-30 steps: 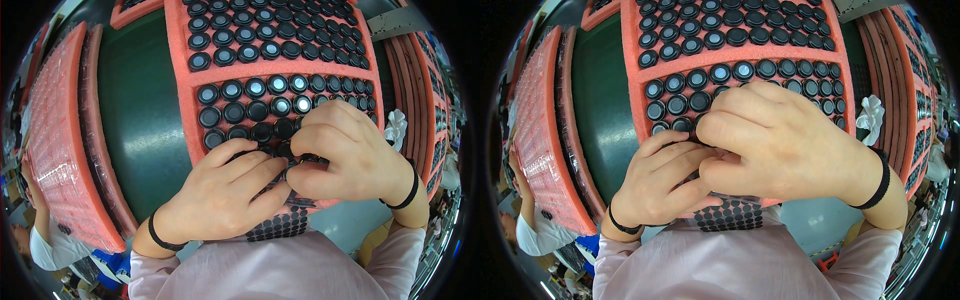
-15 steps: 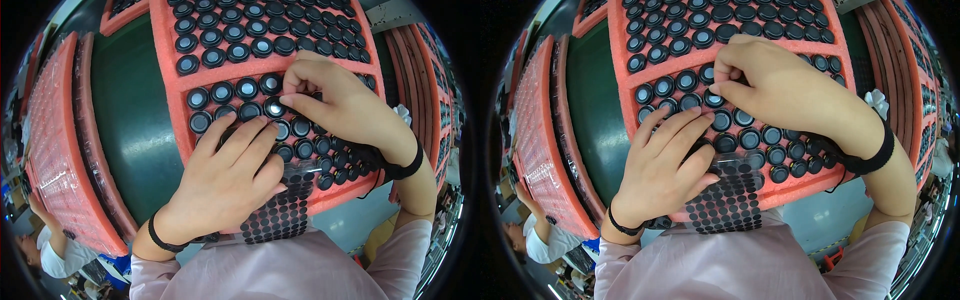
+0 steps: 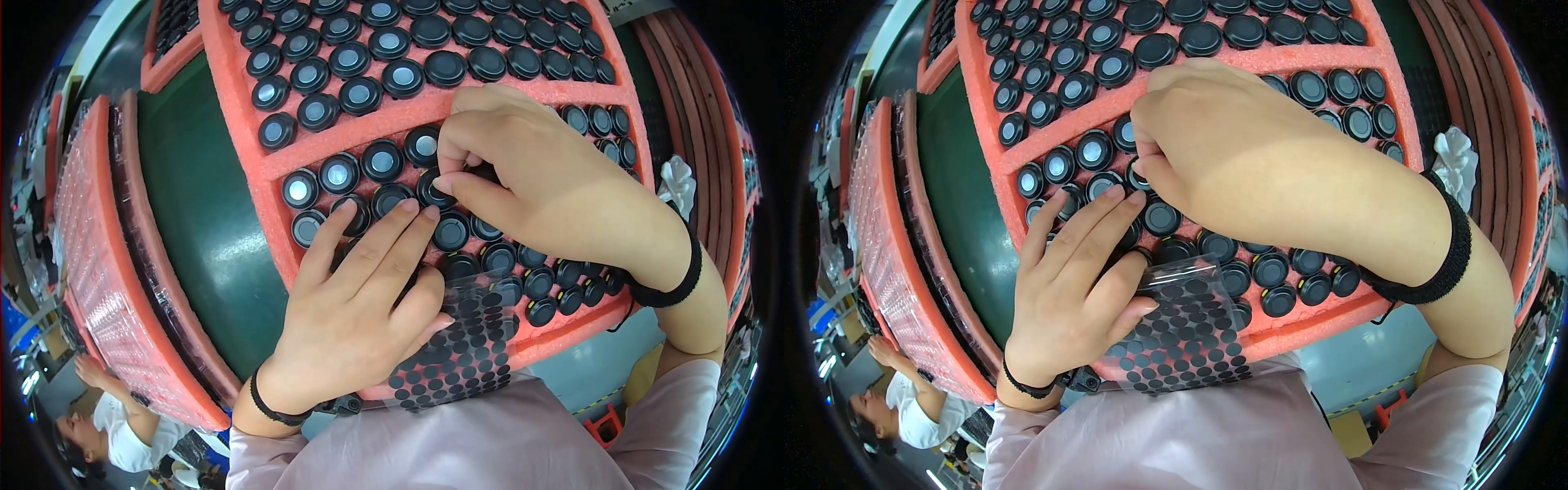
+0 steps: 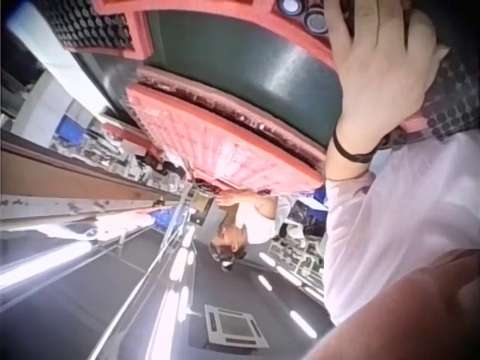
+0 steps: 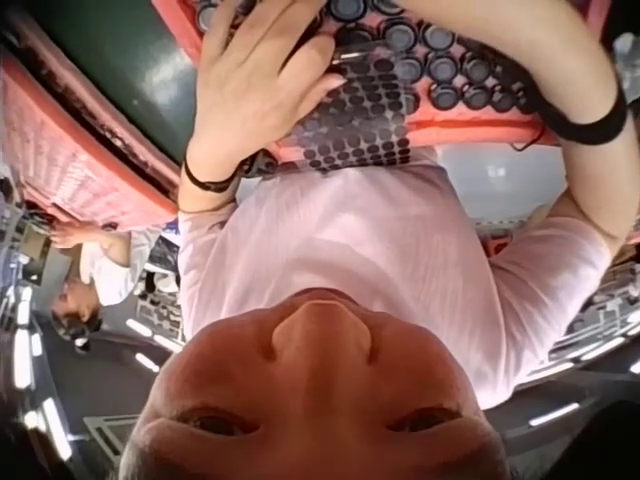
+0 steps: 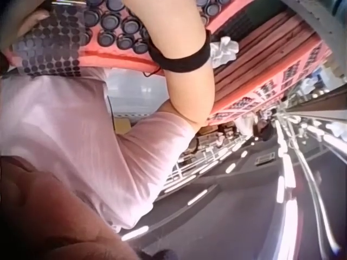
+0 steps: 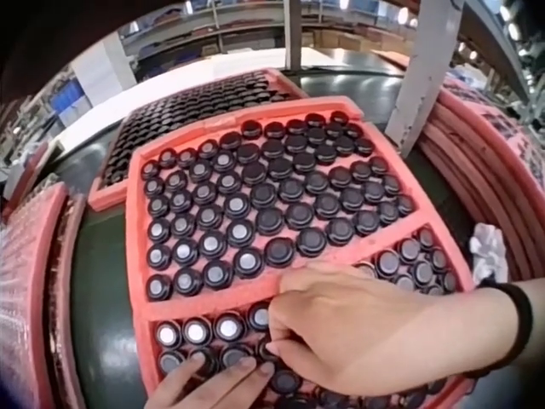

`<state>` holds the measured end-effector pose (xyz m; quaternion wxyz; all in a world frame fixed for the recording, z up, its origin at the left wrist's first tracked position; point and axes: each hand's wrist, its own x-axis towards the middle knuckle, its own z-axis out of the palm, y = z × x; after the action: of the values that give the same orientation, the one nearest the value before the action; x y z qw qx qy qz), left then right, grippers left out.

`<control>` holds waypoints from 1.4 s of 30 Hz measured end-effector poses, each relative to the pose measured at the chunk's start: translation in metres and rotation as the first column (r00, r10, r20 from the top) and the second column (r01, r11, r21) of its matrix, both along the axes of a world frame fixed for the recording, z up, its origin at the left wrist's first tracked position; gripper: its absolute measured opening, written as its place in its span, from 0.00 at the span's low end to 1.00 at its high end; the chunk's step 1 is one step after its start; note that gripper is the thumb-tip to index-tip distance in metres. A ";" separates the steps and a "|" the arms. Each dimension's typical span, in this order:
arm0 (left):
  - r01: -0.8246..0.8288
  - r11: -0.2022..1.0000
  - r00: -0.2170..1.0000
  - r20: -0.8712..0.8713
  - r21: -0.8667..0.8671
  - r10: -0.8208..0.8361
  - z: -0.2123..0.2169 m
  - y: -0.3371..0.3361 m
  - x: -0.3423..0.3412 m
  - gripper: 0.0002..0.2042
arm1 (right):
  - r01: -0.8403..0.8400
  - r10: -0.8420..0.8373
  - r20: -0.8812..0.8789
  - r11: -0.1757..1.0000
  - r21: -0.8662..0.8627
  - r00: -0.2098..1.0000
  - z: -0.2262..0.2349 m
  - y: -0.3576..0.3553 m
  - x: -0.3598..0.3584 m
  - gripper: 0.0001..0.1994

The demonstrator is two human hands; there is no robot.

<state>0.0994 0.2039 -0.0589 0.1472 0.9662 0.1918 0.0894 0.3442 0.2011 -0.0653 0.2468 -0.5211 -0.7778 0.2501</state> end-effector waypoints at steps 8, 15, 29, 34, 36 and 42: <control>-0.004 1.000 1.000 -0.014 0.007 0.005 0.001 -0.001 0.001 0.16 | 0.011 -0.012 0.016 1.000 0.025 1.000 -0.003 -0.002 -0.003 0.08; -0.013 1.000 1.000 -0.022 -0.020 0.012 0.005 -0.003 -0.002 0.16 | 0.014 -0.017 0.041 0.997 0.073 0.999 -0.003 -0.003 -0.007 0.08; -0.024 0.998 1.000 0.000 -0.051 0.024 0.004 -0.004 -0.006 0.16 | 0.033 -0.035 0.062 0.999 0.043 0.997 -0.002 -0.002 -0.012 0.09; -0.028 0.998 1.000 0.005 -0.055 0.028 0.003 -0.004 -0.005 0.15 | 0.038 -0.041 0.055 0.997 0.061 0.998 -0.002 -0.002 -0.012 0.08; -0.030 0.998 1.000 0.006 -0.058 0.030 0.004 -0.004 -0.004 0.15 | 0.041 -0.044 0.055 0.997 0.063 0.998 -0.001 -0.002 -0.013 0.08; -0.031 0.998 0.999 0.007 -0.053 0.031 0.007 -0.006 -0.004 0.15 | 0.049 -0.059 0.091 0.993 0.108 0.994 0.007 -0.005 -0.012 0.09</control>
<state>0.0951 0.1983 -0.0521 0.1720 0.9585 0.2084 0.0904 0.3319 0.1956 -0.0588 0.2438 -0.5391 -0.7865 0.1768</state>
